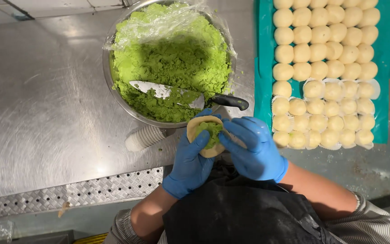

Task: Filling small dough balls with green paste and placing them into paper liners on a tray.

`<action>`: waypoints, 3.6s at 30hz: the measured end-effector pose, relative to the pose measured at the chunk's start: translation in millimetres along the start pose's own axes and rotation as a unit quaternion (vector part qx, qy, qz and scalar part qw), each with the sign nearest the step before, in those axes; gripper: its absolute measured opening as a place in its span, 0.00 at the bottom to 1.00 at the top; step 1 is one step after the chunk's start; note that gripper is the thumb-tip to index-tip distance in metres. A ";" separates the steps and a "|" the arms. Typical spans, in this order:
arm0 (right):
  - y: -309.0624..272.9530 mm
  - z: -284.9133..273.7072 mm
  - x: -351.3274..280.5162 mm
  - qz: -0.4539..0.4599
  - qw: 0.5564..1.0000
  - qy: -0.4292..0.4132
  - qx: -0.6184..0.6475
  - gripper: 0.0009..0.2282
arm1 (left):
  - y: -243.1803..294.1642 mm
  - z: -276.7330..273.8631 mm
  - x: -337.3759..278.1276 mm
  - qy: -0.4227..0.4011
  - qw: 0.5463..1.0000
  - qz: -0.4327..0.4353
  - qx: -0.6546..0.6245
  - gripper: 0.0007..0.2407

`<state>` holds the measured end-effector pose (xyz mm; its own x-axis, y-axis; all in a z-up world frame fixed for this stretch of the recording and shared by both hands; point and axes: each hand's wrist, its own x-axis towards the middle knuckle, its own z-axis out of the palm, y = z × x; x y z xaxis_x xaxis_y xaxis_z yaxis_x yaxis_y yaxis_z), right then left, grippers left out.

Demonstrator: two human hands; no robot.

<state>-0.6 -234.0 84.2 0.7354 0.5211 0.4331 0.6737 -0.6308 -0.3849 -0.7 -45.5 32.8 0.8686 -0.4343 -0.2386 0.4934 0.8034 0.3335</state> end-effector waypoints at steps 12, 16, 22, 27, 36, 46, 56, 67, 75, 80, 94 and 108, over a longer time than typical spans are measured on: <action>-21.0 27.3 -3.6 0.097 0.995 0.011 0.018 0.23 | -0.2 -10.8 -12.1 -0.035 0.999 0.001 -0.016 0.19; -6.1 7.8 4.4 0.090 0.989 -0.038 0.115 0.23 | 5.3 -17.7 -16.6 -0.086 0.996 0.002 -0.032 0.17; 8.3 -19.1 8.0 -0.119 0.991 -0.037 -0.043 0.12 | 14.5 -16.4 -22.2 -0.078 0.991 -0.088 -0.064 0.22; -0.1 -25.9 2.9 -0.023 0.995 -0.061 0.079 0.12 | 13.2 -20.2 -20.5 -0.070 0.990 -0.098 0.077 0.18; -1.6 -12.2 -43.1 0.461 0.747 0.013 0.479 0.09 | 15.7 -4.2 -10.7 -0.140 0.940 -0.064 0.305 0.19; 6.5 -20.4 -71.3 0.470 0.784 0.028 0.404 0.06 | -24.9 14.3 6.5 -0.097 0.928 -0.072 0.353 0.16; 36.2 -113.3 -107.3 0.282 0.942 -0.037 0.180 0.14 | -104.8 56.5 31.1 -0.106 0.907 -0.143 0.382 0.12; 96.8 -136.7 -179.3 0.369 0.898 -0.057 0.233 0.06 | -169.1 107.9 45.3 -0.032 0.919 -0.173 0.354 0.16; 110.0 -170.7 -153.8 0.190 0.939 -0.125 0.257 0.20 | -179.9 111.8 51.1 -0.129 0.865 -0.201 0.440 0.15; 129.7 -160.9 -186.6 0.271 0.910 -0.144 0.279 0.10 | -176.4 119.9 53.5 -0.069 0.916 -0.262 0.297 0.24; 129.2 -135.9 -223.5 0.266 0.953 -0.044 0.140 0.13 | -209.7 125.4 45.8 0.028 0.888 -0.013 0.459 0.18; 132.3 -134.2 -232.0 0.301 0.915 0.007 0.270 0.08 | -207.0 126.8 46.2 -0.074 0.931 -0.151 0.324 0.23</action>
<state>-91.9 -515.4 42.1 0.9866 0.1624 0.0189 0.0870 -0.4234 -0.9017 -56.7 -283.5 68.4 0.6587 -0.6904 -0.2990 0.5993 0.2411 0.7634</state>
